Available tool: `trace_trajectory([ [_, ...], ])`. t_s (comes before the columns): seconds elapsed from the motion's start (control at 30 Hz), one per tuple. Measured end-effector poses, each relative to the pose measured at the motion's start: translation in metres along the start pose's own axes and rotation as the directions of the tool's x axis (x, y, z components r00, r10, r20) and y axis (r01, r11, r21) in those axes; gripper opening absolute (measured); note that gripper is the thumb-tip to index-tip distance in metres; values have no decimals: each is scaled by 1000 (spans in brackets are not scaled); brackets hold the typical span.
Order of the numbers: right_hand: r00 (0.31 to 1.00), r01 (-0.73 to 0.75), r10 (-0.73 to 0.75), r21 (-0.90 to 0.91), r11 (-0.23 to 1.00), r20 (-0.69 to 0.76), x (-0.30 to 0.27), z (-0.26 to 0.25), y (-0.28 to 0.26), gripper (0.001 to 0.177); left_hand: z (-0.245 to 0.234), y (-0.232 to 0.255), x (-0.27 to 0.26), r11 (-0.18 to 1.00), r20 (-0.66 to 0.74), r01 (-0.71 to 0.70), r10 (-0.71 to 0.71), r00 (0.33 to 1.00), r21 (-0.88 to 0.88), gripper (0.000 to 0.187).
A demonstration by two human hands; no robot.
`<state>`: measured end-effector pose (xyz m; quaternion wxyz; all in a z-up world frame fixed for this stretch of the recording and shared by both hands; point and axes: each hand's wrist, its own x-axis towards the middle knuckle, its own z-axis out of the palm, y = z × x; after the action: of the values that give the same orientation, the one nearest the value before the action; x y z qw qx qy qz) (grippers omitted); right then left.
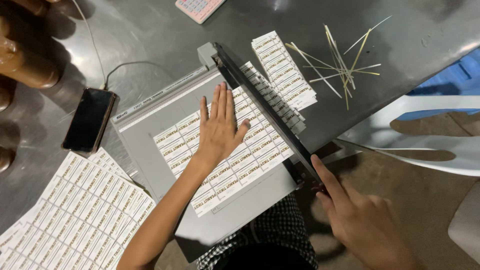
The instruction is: The person aligns sheets of printed labels on a paper trimmer and cuts them into smaller strips using the trimmer's blade. The cut strips are stacked on the table. The person repeats this process with multiple sheets.
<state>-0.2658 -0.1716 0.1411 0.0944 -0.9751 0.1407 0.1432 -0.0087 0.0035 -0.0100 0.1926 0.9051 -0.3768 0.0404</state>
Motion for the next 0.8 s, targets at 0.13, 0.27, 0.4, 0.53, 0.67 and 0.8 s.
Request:
trace_trajectory([
  [0.13, 998, 41, -41, 9, 999, -44, 1, -1, -3, 86, 0, 2, 8, 1000, 19, 4, -4, 1000, 9, 86],
  [0.27, 993, 62, -59, 27, 998, -100, 1, 3, -3, 82, 1, 4, 10, 999, 31, 18, -19, 999, 32, 86],
  [0.4, 976, 124, -110, 69, 990, -188, 0, 7, -2, 79, 1, 4, 9, 1000, 13, 13, -13, 1000, 4, 86],
  [0.53, 999, 38, -36, 51, 998, -35, 1, 8, 0, 80, 0, 6, 7, 1000, -12, 5, -5, 1000, 7, 85],
  [0.67, 995, 73, -70, 42, 996, -66, 2, 12, 1, 79, 0, 7, 6, 1000, -1, 18, -18, 1000, -5, 85],
  [0.8, 1000, 17, -17, -23, 1000, 7, 2, 16, 3, 80, 0, 7, 6, 1000, -6, 19, -19, 1000, -15, 85],
])
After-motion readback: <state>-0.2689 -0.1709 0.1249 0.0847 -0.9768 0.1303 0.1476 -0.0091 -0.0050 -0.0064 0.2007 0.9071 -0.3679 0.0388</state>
